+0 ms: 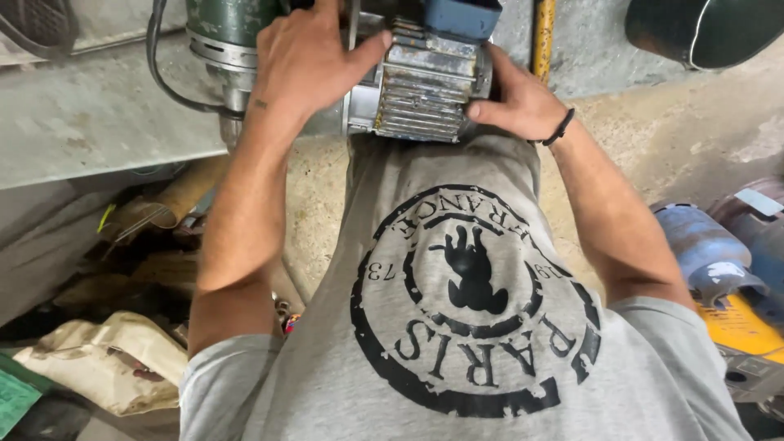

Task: The person is hand-screwing several bolts into the casing of an electric motor on a repair bench.

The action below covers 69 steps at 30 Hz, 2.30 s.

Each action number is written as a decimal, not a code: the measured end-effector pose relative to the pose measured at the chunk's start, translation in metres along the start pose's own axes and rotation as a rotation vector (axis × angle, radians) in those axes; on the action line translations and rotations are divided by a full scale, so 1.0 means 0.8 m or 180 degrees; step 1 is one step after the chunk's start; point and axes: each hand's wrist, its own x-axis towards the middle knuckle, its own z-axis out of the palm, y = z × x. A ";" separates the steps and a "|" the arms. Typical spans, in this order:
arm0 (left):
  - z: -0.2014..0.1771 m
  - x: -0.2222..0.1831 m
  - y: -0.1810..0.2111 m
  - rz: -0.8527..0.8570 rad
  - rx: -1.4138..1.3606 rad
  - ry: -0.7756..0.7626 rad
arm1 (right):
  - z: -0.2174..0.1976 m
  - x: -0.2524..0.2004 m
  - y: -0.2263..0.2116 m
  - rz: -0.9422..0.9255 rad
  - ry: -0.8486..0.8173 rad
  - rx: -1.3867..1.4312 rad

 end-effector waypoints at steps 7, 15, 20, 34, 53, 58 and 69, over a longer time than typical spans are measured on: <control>-0.004 -0.002 0.010 -0.0519 0.0072 -0.0787 | 0.016 -0.009 0.009 0.0034 0.0404 -0.0124; -0.003 -0.020 0.021 0.0298 -0.0462 -0.0035 | 0.039 -0.020 0.028 -0.0754 0.1592 -0.1095; 0.013 -0.025 0.005 0.0314 -0.0261 -0.0293 | 0.018 -0.019 0.074 -0.0590 0.2054 -0.2297; 0.060 -0.097 -0.059 -0.0090 -0.1181 -0.0534 | -0.016 -0.057 0.028 -0.1544 0.1682 -0.3178; 0.100 -0.063 0.080 0.1998 -0.5409 -0.0707 | 0.010 -0.040 -0.148 -0.2556 0.2095 -0.3418; 0.082 -0.059 0.071 0.1744 -0.5152 -0.0530 | 0.010 -0.031 -0.171 -0.2788 0.2192 -0.3654; 0.011 -0.087 0.013 0.1059 -0.3902 0.0276 | 0.002 -0.062 -0.117 -0.1949 0.1810 -0.0109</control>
